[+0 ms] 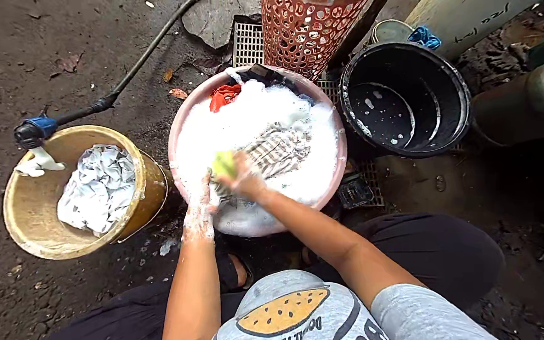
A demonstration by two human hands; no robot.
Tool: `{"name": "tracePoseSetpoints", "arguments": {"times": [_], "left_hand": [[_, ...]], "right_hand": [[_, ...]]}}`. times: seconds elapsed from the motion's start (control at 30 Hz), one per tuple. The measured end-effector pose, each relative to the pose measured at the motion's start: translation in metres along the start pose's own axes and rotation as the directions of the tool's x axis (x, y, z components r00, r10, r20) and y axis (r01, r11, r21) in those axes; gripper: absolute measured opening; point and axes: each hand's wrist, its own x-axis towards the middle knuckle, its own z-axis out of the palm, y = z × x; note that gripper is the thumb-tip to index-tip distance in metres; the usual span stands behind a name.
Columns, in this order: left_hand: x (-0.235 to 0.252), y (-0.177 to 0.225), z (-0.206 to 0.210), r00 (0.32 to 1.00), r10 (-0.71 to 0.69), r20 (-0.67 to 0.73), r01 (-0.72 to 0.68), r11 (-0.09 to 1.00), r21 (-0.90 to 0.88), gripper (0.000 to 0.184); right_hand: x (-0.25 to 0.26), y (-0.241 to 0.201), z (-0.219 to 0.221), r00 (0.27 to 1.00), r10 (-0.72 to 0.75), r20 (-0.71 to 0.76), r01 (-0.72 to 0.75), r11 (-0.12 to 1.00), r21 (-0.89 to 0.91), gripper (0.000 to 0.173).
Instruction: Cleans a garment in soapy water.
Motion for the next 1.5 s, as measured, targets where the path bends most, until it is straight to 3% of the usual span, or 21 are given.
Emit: {"name": "tracePoseSetpoints", "arguments": {"times": [0.1,0.2,0.27,0.3,0.4,0.47,0.5,0.57,0.63,0.7,0.77,0.8,0.83,0.87,0.93,1.0,1.07,1.23,1.33,1.4,1.5], "left_hand": [[-0.016,0.012,-0.011,1.0,0.009,0.007,-0.008,0.988,-0.153,0.026],[-0.023,0.019,-0.014,0.999,0.037,-0.023,-0.039,0.99,-0.132,0.028],[-0.023,0.017,-0.005,0.997,0.058,-0.059,-0.06,0.997,-0.039,0.033],[-0.019,0.015,0.001,0.996,0.064,-0.065,-0.064,0.998,0.006,0.036],[-0.01,0.01,0.008,0.996,0.067,-0.058,-0.067,0.998,-0.005,0.04],[-0.019,0.024,0.002,0.994,0.104,-0.025,-0.106,0.984,-0.14,0.033],[-0.025,0.028,-0.007,0.993,0.115,0.006,-0.111,0.97,-0.216,0.034],[-0.032,0.037,-0.012,0.989,0.135,0.06,-0.115,0.959,-0.258,0.037],[-0.035,0.029,-0.01,0.993,0.098,0.067,-0.089,0.989,-0.118,0.037],[-0.024,0.019,-0.013,0.999,0.045,0.019,-0.048,0.984,0.17,0.037],[-0.009,0.01,-0.016,0.997,0.061,-0.038,-0.041,0.916,0.399,0.051],[-0.003,0.009,-0.014,0.993,0.109,-0.046,-0.077,0.892,0.445,0.066],[-0.001,0.011,-0.012,0.99,0.141,-0.029,-0.114,0.893,0.435,0.081],[0.0,0.013,-0.009,0.987,0.16,-0.027,-0.143,0.934,0.327,0.078],[-0.006,0.014,0.004,0.999,0.023,0.036,-0.023,1.0,-0.008,0.037],[-0.011,0.007,0.007,0.968,-0.137,0.211,0.172,0.973,-0.154,0.033],[-0.021,0.002,0.016,0.944,-0.138,0.3,0.196,0.965,-0.173,0.027],[-0.028,0.03,0.029,0.946,0.028,0.323,-0.01,0.998,-0.057,0.03],[-0.022,0.019,0.03,0.951,-0.032,0.309,0.092,0.979,-0.179,0.031],[-0.019,-0.005,0.029,0.921,-0.186,0.343,0.283,0.923,-0.259,0.035],[-0.032,-0.011,0.033,0.89,-0.223,0.398,0.33,0.917,-0.224,0.028]], "right_hand": [[0.005,0.044,0.0,0.954,-0.264,0.144,0.288,0.941,-0.178,0.061],[0.035,0.112,-0.07,0.998,0.05,0.031,-0.031,0.894,-0.446,0.066],[0.049,0.099,-0.091,0.931,0.36,-0.055,-0.352,0.849,-0.395,0.074],[0.051,0.077,-0.085,0.91,0.404,-0.09,-0.411,0.856,-0.313,0.077],[0.018,0.008,-0.01,0.992,0.129,-0.008,-0.129,0.985,-0.11,0.074],[0.007,0.014,0.009,0.989,-0.122,0.086,0.133,0.983,-0.127,0.066],[0.005,0.034,-0.006,0.986,-0.11,0.128,0.134,0.971,-0.199,0.063],[0.016,0.079,-0.06,0.986,0.114,0.118,-0.057,0.912,-0.405,0.069],[0.03,0.099,-0.101,0.928,0.37,0.047,-0.308,0.831,-0.464,0.073],[0.045,0.09,-0.12,0.819,0.574,-0.024,-0.567,0.8,-0.196,0.068],[0.051,0.082,-0.113,0.771,0.636,-0.021,-0.617,0.755,0.222,0.06],[0.053,0.08,-0.103,0.786,0.618,0.014,-0.595,0.75,0.288,0.06],[0.054,0.077,-0.092,0.81,0.584,0.058,-0.577,0.776,0.255,0.062],[0.055,0.072,-0.08,0.831,0.546,0.105,-0.556,0.812,0.178,0.065],[0.055,0.062,-0.067,0.857,0.502,0.116,-0.513,0.852,0.106,0.067],[0.059,0.059,-0.072,0.857,0.51,0.08,-0.516,0.849,0.113,0.063],[0.064,0.062,-0.087,0.852,0.52,0.054,-0.52,0.831,0.196,0.061],[0.066,0.053,-0.126,0.865,0.501,0.038,-0.464,0.768,0.441,0.051],[0.065,0.062,-0.096,0.85,0.514,0.116,-0.493,0.698,0.519,0.053],[0.061,0.071,-0.07,0.834,0.513,0.204,-0.551,0.746,0.374,0.059],[0.055,0.058,-0.055,0.833,0.53,0.158,-0.547,0.833,0.09,0.064]]}}
